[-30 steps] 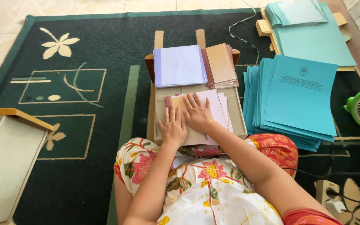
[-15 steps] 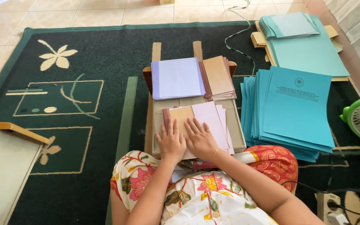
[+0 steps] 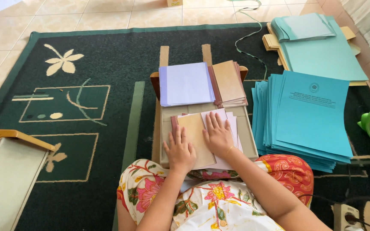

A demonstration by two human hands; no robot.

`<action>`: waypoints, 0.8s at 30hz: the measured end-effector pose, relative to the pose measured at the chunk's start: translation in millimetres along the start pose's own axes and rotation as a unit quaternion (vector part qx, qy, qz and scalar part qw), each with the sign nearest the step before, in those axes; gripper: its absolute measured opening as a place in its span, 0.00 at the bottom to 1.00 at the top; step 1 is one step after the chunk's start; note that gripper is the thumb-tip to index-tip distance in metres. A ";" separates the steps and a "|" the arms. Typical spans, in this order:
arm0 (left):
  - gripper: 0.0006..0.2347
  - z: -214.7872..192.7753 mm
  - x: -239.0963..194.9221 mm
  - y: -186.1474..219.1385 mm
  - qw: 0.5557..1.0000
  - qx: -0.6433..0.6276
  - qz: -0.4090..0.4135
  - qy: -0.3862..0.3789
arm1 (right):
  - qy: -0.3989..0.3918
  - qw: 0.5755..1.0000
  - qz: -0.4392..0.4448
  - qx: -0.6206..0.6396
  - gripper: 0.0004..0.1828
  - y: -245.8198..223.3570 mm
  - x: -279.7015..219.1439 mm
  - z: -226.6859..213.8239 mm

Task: The person sits on the floor and folds small rectangular papers in half using both hands. They repeatedly smooth the creases and stack the folded papers on a wooden board placed on their lap.

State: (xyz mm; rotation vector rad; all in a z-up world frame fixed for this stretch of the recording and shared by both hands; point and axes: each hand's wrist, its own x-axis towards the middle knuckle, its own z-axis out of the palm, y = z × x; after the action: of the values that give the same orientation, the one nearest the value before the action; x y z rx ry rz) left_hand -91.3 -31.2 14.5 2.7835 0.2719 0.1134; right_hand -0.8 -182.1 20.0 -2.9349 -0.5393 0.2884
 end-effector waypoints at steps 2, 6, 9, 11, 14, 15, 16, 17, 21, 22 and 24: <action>0.29 -1.1 0.1 0.6 1.000 0.004 0.003 0.004 | -0.016 1.000 -0.027 0.001 0.36 -13.2 -31.2 -14.1; 0.29 1.4 0.4 0.1 1.000 0.016 0.011 0.024 | -0.020 0.995 -0.095 -0.008 0.36 -19.0 -51.8 -16.3; 0.29 6.8 3.8 -0.5 1.000 -0.003 -0.001 0.023 | -0.012 0.993 -0.117 -0.006 0.36 -12.3 -40.5 -10.0; 0.30 9.4 5.9 -1.0 1.000 -0.008 -0.004 0.021 | -0.005 0.992 -0.122 -0.003 0.36 -8.2 -36.2 -6.7; 0.30 15.4 8.4 -1.5 1.000 -0.007 -0.003 0.026 | 0.007 0.992 -0.126 0.001 0.36 -4.8 -35.0 -6.7; 0.31 17.8 9.5 -1.5 0.999 0.000 -0.002 0.033 | 0.011 0.992 -0.126 0.002 0.36 -4.0 -35.1 -7.6; 0.31 16.4 9.7 -1.0 0.999 0.001 -0.002 0.034 | 0.012 0.992 -0.127 0.002 0.36 -3.9 -34.4 -7.5; 0.30 15.0 9.9 -0.6 0.999 -0.003 -0.001 0.033 | 0.010 0.992 -0.125 0.006 0.36 -3.9 -33.7 -7.5; 0.30 15.2 8.8 -2.1 1.000 -0.007 -0.002 0.024 | 0.004 0.993 -0.120 0.012 0.36 -6.1 -36.5 -9.1; 0.30 11.1 7.3 -0.8 1.000 -0.006 -0.001 0.026 | 0.006 0.993 -0.120 0.013 0.36 -8.0 -37.8 -9.7; 0.30 4.1 5.8 2.2 1.000 -0.012 -0.005 0.014 | -0.002 0.994 -0.111 0.002 0.36 -10.8 -38.9 -10.7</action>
State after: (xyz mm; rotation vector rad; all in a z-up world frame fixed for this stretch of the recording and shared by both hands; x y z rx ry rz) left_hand -84.7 -33.4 11.6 2.7586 0.2891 0.1525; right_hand -37.9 -187.4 38.6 -2.8357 -0.8556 0.2671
